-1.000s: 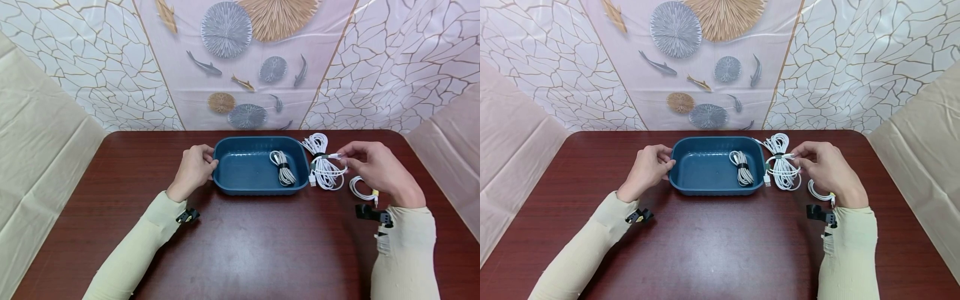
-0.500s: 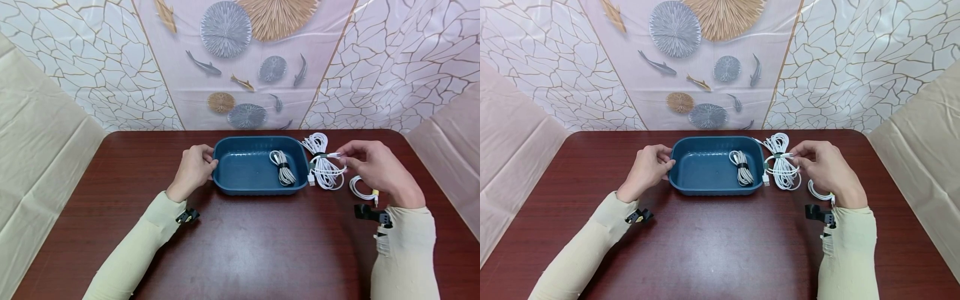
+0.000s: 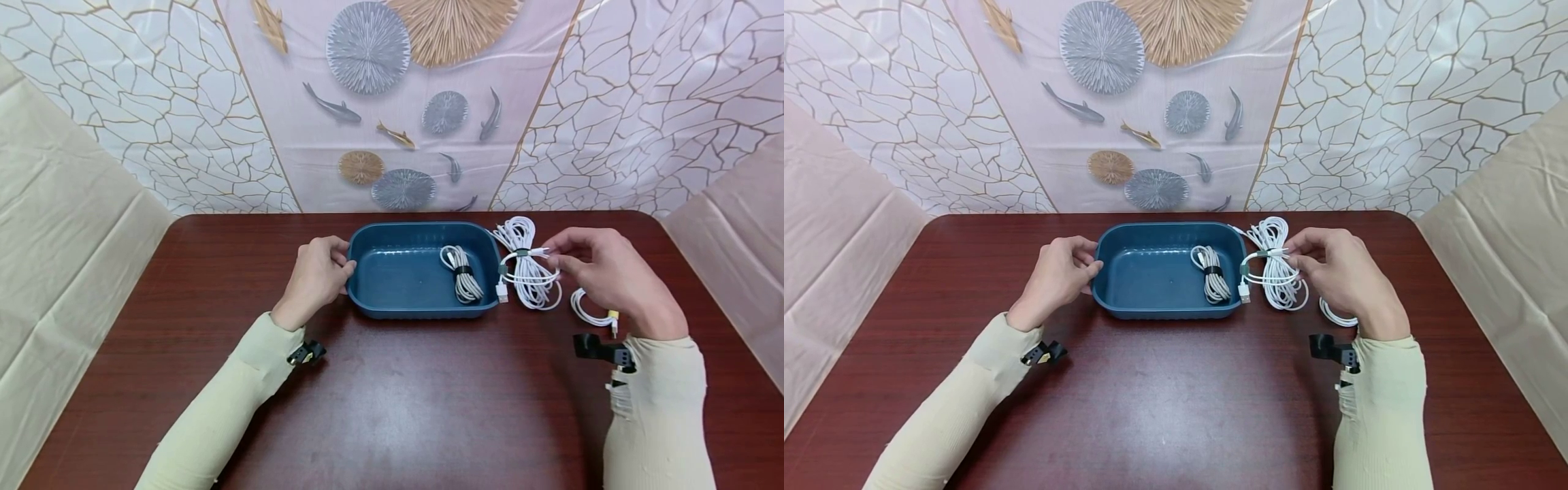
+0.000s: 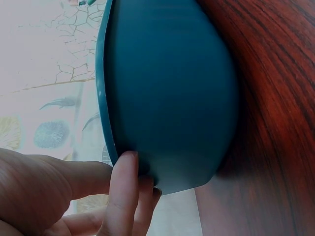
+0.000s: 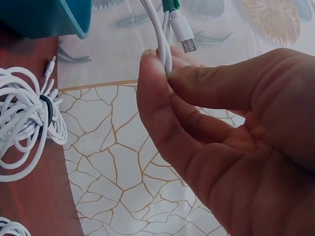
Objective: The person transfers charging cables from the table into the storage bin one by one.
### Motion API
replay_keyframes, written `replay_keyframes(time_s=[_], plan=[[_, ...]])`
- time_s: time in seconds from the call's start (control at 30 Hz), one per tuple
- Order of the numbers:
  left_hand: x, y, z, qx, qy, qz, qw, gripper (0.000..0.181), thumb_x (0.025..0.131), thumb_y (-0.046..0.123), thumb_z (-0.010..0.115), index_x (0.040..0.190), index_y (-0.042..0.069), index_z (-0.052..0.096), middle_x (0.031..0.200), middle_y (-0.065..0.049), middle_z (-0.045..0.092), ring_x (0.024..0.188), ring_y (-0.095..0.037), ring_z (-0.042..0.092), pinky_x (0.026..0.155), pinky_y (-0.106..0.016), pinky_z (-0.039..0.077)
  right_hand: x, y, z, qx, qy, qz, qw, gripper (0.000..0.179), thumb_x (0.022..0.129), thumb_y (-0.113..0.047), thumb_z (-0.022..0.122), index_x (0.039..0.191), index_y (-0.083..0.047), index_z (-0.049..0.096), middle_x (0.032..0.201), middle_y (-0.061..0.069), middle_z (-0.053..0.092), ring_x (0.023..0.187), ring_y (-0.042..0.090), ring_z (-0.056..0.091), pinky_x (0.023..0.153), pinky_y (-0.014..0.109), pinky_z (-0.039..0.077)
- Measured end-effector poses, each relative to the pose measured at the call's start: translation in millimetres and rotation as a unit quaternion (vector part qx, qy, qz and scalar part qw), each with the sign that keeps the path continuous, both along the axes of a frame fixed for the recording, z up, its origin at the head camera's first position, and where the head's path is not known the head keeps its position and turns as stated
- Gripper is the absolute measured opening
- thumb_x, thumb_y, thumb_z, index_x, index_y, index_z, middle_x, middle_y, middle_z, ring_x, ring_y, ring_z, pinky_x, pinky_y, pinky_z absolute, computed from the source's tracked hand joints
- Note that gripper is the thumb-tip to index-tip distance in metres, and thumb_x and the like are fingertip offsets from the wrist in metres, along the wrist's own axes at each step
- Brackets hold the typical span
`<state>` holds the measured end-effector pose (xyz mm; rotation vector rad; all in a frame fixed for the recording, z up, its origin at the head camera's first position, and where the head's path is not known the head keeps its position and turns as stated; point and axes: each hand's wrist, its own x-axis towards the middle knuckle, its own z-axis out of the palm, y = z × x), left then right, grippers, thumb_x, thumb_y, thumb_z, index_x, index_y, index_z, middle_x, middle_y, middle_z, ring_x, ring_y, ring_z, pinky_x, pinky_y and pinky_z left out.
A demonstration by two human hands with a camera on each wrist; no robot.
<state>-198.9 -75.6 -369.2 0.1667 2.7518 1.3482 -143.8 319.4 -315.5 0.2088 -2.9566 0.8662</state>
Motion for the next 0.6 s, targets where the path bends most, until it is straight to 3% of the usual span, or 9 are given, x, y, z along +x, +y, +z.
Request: replay_keyframes(time_s=[0.6], plan=[[-0.1, -0.3, -0.6, 0.003, -0.001, 0.0, 1.0, 0.035, 0.097, 0.006, 0.066, 0.13, -0.005, 0.063, 0.096, -0.019, 0.071, 0.059, -0.018, 0.072, 0.054, -0.028, 0.063, 0.0, -11, 2.7, -0.028, -0.002, -0.009, 0.9996, 0.012, 0.097, -0.01, 0.069, 0.107, -0.012, 0.075, 0.1, 0.011, 0.074, 0.077, 0.002, 0.063, 0.065, 0.015, 0.044]])
